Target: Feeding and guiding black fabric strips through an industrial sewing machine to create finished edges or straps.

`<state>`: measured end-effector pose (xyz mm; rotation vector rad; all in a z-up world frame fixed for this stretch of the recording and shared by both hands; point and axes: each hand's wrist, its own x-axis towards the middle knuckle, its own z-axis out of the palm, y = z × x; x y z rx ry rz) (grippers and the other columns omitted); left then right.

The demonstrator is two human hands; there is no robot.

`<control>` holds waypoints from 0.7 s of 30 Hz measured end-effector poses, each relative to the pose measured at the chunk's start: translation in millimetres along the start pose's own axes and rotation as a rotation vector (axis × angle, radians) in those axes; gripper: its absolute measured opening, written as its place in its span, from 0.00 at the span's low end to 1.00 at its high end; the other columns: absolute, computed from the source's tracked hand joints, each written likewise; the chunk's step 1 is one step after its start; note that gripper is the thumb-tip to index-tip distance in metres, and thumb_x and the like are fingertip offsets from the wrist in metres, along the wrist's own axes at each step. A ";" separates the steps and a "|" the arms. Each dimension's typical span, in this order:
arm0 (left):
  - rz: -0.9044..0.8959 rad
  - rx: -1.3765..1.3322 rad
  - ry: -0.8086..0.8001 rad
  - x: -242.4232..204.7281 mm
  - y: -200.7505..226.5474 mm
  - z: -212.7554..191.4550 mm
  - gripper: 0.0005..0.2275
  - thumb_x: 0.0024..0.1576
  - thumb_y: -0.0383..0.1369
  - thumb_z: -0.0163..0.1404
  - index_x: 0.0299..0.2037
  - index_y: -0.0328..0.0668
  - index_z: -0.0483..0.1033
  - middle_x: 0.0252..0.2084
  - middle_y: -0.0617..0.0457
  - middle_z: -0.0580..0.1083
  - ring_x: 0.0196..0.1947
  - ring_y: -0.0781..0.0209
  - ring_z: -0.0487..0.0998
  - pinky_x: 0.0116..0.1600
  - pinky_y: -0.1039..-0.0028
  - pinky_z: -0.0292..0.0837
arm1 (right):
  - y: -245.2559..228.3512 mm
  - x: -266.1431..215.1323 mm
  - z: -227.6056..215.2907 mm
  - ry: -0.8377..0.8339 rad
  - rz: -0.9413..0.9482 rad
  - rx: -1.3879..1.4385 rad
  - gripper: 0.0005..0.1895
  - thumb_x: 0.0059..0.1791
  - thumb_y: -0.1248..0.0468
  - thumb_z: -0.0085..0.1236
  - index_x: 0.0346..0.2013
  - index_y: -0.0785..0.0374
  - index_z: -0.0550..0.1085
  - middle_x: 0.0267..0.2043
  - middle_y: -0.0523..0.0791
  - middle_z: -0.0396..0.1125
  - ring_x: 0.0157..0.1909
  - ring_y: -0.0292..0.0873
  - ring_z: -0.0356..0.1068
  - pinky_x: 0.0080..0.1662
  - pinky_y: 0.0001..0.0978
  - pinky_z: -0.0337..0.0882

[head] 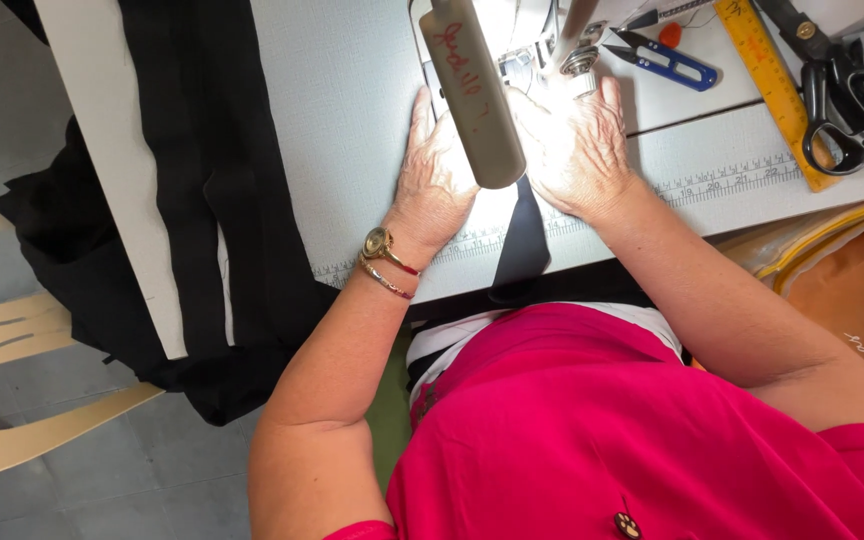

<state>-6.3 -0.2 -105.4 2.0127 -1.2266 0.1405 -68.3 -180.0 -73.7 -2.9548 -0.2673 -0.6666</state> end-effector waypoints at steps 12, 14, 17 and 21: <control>0.085 0.204 0.062 6.0 2.6 3.4 0.14 0.66 0.27 0.43 0.60 0.30 0.68 0.58 0.37 0.72 0.63 0.35 0.68 0.73 0.37 0.48 | 13.5 -15.3 27.8 -0.006 0.099 0.104 0.18 0.53 0.62 0.49 0.53 0.57 0.81 0.54 0.47 0.73 0.49 0.61 0.63 0.44 0.61 0.66; 0.074 0.137 0.081 8.3 2.7 1.1 0.12 0.67 0.28 0.43 0.58 0.30 0.70 0.56 0.39 0.75 0.63 0.41 0.70 0.75 0.41 0.46 | 14.8 -15.9 31.0 -0.022 0.103 0.101 0.18 0.55 0.60 0.49 0.56 0.56 0.80 0.54 0.46 0.73 0.48 0.62 0.64 0.47 0.61 0.64; 0.065 0.112 0.072 8.3 0.7 3.0 0.13 0.66 0.29 0.43 0.58 0.29 0.69 0.55 0.39 0.75 0.62 0.42 0.70 0.75 0.42 0.46 | 16.0 -17.3 32.5 -0.050 0.106 0.115 0.21 0.55 0.59 0.47 0.59 0.57 0.78 0.56 0.45 0.74 0.51 0.65 0.65 0.50 0.65 0.63; 0.018 0.096 0.081 8.8 -2.9 5.1 0.14 0.66 0.29 0.43 0.60 0.33 0.69 0.56 0.40 0.73 0.64 0.42 0.70 0.76 0.46 0.47 | 13.1 -15.5 29.1 -0.018 0.095 0.060 0.19 0.54 0.61 0.48 0.57 0.55 0.79 0.53 0.45 0.74 0.46 0.62 0.65 0.45 0.59 0.64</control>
